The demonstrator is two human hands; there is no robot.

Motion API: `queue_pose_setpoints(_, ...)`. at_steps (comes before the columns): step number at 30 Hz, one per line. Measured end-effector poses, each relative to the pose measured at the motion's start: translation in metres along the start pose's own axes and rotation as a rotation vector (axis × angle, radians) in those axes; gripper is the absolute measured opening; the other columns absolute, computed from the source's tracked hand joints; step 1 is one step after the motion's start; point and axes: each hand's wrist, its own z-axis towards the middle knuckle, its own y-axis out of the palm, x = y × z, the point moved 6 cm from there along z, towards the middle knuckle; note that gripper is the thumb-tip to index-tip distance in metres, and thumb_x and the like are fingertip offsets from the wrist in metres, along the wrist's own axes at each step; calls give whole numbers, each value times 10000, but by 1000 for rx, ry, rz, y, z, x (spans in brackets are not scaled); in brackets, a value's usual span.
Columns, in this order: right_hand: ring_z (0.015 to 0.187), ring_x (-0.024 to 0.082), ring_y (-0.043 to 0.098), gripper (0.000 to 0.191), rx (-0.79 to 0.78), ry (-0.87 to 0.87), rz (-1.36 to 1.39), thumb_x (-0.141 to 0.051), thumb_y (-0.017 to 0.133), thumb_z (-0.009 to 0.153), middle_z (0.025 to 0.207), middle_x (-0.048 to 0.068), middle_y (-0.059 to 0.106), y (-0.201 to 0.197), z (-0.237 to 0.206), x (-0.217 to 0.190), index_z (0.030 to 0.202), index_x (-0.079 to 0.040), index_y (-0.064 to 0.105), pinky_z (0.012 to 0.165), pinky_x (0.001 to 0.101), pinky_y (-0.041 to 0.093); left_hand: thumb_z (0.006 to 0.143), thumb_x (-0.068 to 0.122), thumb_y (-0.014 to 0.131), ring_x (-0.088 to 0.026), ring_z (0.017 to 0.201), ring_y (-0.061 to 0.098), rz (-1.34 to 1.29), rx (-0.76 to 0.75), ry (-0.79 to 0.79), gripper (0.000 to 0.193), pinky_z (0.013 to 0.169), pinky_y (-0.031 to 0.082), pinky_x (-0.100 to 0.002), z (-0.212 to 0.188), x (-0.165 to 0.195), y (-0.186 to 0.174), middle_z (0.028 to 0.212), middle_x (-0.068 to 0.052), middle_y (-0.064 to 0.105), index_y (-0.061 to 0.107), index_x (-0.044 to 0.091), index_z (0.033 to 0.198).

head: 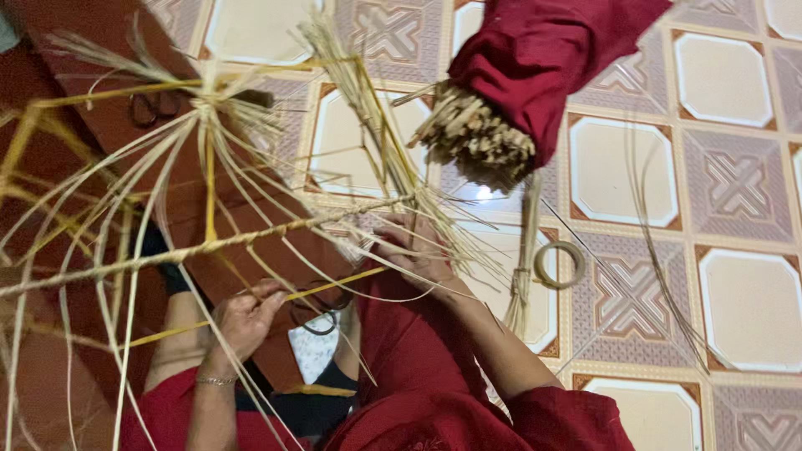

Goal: The person sits on the floor and weaves thin bamboo strips around a rectangular bamboo frame, threading, bending and tightening the strips by hand to extend the weave over the frame. Bundles of prepared bamboo strips and scissors lie on the floor nearby.

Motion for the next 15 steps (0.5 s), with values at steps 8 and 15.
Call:
queue_pose_setpoints(8,768,264,586,682,228,738,814,-161,792,872,1029,165,570,-51,-7,1,1419,-83,392,624,377,505,938,107,638,-98,533,524,-158,62,101,215,451,420,-289,11,125,-16,946,29,802,797,130,1081)
queue_pose_setpoints(15,558,162,636,566,-21,613,1397,-266,632,1022,843,148,723,-66,-47,-7,1458,6,393,503,275,523,897,105,640,-105,491,557,113,55,191,319,435,476,-286,30,125,4,610,4,667,810,238,1132)
